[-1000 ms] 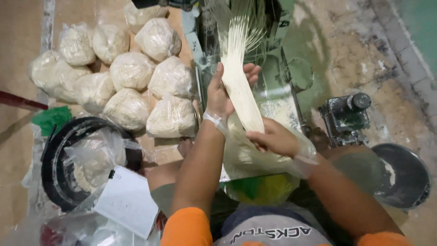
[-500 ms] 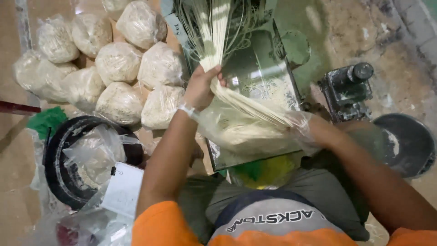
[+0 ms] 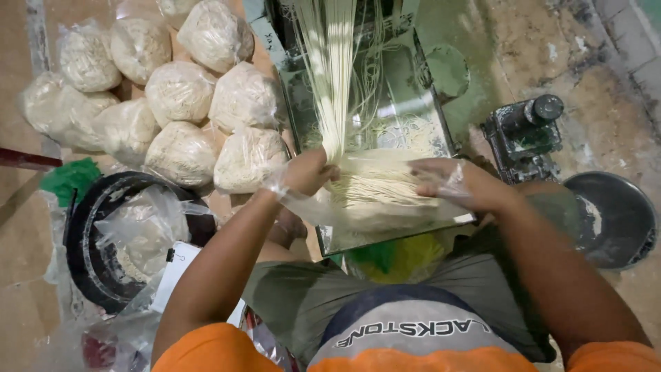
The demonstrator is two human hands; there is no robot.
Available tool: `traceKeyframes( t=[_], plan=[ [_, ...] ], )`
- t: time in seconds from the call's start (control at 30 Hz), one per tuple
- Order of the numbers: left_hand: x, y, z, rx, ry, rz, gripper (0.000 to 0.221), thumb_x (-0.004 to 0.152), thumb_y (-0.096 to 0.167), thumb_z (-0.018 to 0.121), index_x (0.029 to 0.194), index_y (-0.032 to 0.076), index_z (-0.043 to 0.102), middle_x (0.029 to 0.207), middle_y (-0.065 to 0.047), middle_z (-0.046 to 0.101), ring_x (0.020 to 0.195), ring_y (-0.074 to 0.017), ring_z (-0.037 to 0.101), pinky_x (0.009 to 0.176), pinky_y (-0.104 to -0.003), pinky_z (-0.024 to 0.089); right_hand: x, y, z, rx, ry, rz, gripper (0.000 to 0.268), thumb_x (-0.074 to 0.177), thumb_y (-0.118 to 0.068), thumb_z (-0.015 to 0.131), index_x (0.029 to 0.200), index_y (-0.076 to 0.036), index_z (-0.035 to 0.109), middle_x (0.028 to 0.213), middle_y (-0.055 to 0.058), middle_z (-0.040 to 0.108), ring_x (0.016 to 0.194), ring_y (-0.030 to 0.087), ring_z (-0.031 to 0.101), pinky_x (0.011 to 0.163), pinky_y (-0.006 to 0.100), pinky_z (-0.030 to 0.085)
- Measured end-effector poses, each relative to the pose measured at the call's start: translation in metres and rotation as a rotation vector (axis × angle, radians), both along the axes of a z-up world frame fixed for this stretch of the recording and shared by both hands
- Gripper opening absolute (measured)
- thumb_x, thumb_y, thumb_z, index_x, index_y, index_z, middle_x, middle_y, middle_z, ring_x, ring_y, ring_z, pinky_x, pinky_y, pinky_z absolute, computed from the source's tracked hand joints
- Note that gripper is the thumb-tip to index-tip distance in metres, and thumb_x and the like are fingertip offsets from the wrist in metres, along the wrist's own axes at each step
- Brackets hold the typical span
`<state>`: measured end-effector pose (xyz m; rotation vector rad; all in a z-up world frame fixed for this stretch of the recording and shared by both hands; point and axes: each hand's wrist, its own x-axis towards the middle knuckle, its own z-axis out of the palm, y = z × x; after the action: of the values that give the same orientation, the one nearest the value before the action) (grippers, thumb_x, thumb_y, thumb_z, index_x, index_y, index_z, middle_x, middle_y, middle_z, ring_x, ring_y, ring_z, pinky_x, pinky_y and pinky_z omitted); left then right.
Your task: The person collects bundles of thin noodles from a machine output and places them into a clear plastic bag by hand.
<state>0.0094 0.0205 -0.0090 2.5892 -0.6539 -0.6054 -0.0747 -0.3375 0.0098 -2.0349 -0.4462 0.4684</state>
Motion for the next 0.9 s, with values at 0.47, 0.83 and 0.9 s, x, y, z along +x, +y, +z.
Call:
traceKeyframes(
  t=[0.47, 0.83, 0.9],
  plan=[
    [-0.027, -0.038, 0.165, 0.047, 0.074, 0.009, 0.026, 0.110, 0.028, 0.047, 0.108, 0.004, 0.056, 0.084, -0.006, 0.063, 0.078, -0.0180, 0.062, 0.068, -0.030, 0.056, -0.008, 0.021, 0.093, 0.929, -0.044, 0.192, 0.076, 0.103, -0.055, 0.067, 0.149, 0.002, 0.047, 0.131, 0.020, 0.068, 0.123, 0.032, 0.069, 0.113, 0.048, 0.057],
    [-0.021, -0.025, 0.050, -0.095, -0.004, 0.187, 0.030, 0.095, 0.041, 0.061, 0.099, 0.013, 0.070, 0.088, -0.005, 0.078, 0.100, -0.0252, 0.074, 0.095, -0.041, 0.055, 0.049, 0.069, -0.037, 1.269, 0.148, 0.177, 0.140, 0.046, -0.050, 0.096, 0.148, 0.018, 0.028, 0.117, 0.040, 0.062, 0.114, 0.046, 0.067, 0.101, 0.062, 0.051],
    [-0.011, -0.021, 0.055, -0.165, -0.027, 0.123, 0.022, 0.096, 0.038, 0.060, 0.095, 0.019, 0.069, 0.085, 0.002, 0.079, 0.096, -0.0189, 0.076, 0.091, -0.038, 0.056, 0.053, 0.081, -0.013, 1.235, 0.176, 0.227, 0.149, 0.044, -0.060, 0.093, 0.154, 0.012, 0.023, 0.122, 0.037, 0.062, 0.120, 0.043, 0.064, 0.105, 0.061, 0.049]
  ],
)
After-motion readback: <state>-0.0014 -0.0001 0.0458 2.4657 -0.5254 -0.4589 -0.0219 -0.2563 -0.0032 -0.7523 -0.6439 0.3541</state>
